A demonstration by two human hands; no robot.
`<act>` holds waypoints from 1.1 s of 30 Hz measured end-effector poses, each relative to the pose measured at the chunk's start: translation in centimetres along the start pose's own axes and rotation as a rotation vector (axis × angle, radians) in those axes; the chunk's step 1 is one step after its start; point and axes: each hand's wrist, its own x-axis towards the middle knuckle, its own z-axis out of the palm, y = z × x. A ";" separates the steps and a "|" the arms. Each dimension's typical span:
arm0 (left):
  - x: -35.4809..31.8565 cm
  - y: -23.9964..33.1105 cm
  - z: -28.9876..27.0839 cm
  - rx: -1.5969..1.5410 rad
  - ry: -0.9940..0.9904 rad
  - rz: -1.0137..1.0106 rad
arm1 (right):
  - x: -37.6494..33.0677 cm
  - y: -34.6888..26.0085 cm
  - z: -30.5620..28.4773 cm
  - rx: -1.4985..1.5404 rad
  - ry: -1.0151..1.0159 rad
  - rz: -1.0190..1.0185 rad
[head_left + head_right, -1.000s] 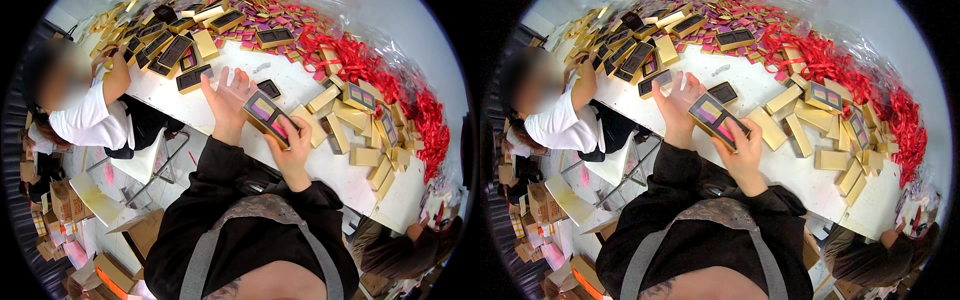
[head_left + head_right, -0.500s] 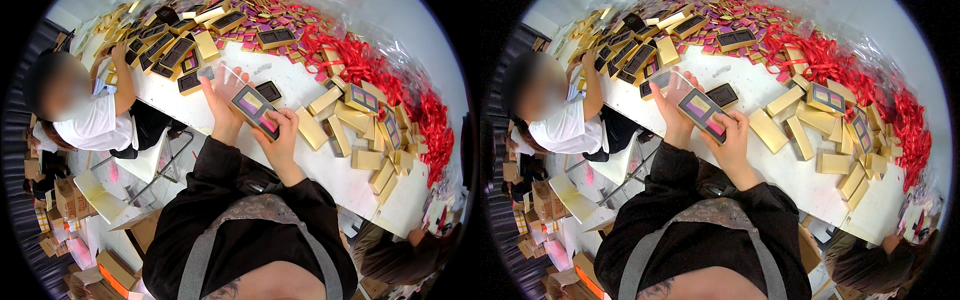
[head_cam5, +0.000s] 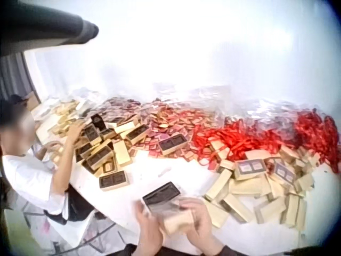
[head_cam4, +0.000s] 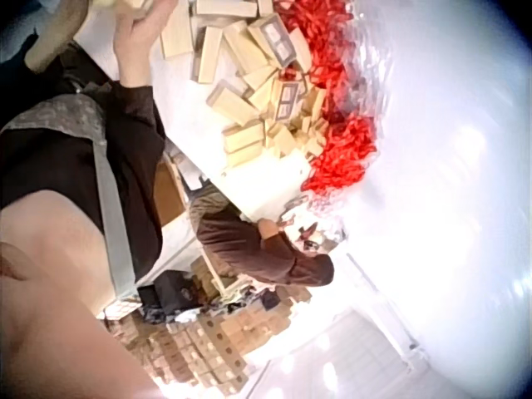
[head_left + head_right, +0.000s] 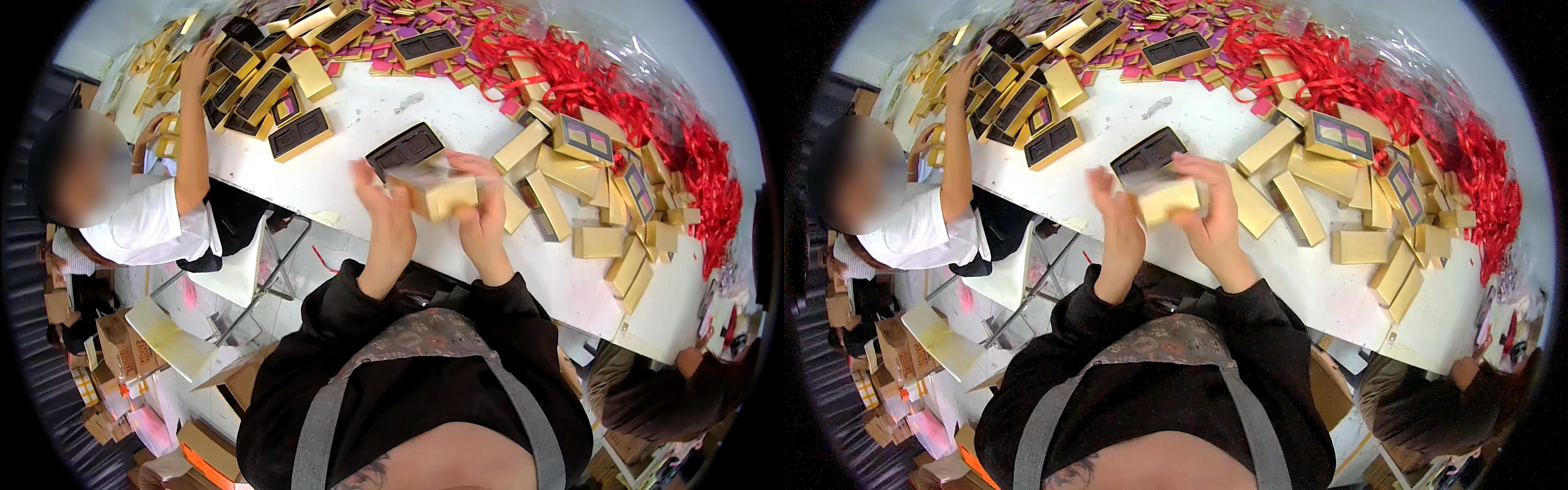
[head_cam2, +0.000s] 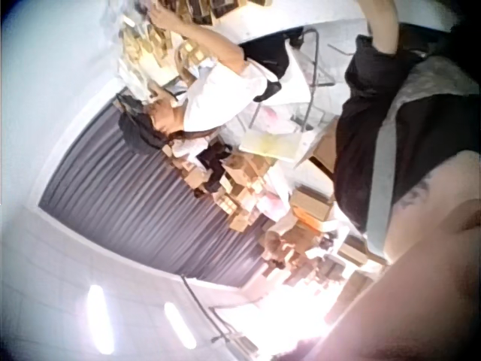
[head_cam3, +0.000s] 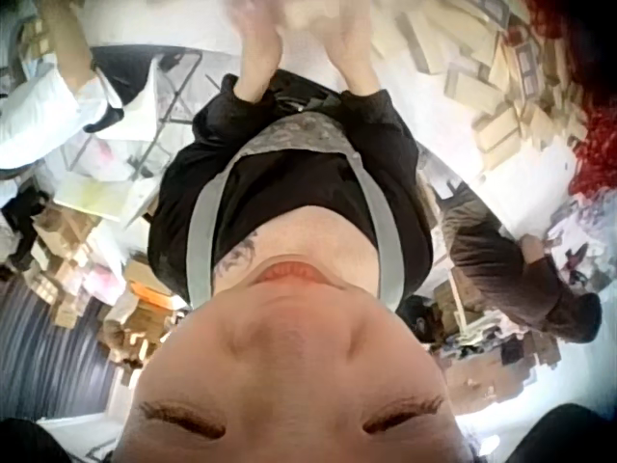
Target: The person assembles cosmetic palettes by placing pink and purple powder inserts into black frames, then inserting the frames into gold boxes. The person handles the components one at a time and stacks the finished boxes on the table.
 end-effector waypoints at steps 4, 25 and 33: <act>0.0 1.3 -0.5 0.341 -0.078 0.262 | -0.1 -0.4 1.0 0.308 0.209 0.398; -2.2 -1.7 -1.7 -0.040 -0.356 -0.138 | -2.9 0.0 0.5 0.507 0.026 0.803; -1.8 -0.6 -2.9 -0.042 -0.452 -0.098 | -2.0 -0.4 -1.6 0.405 -0.264 0.874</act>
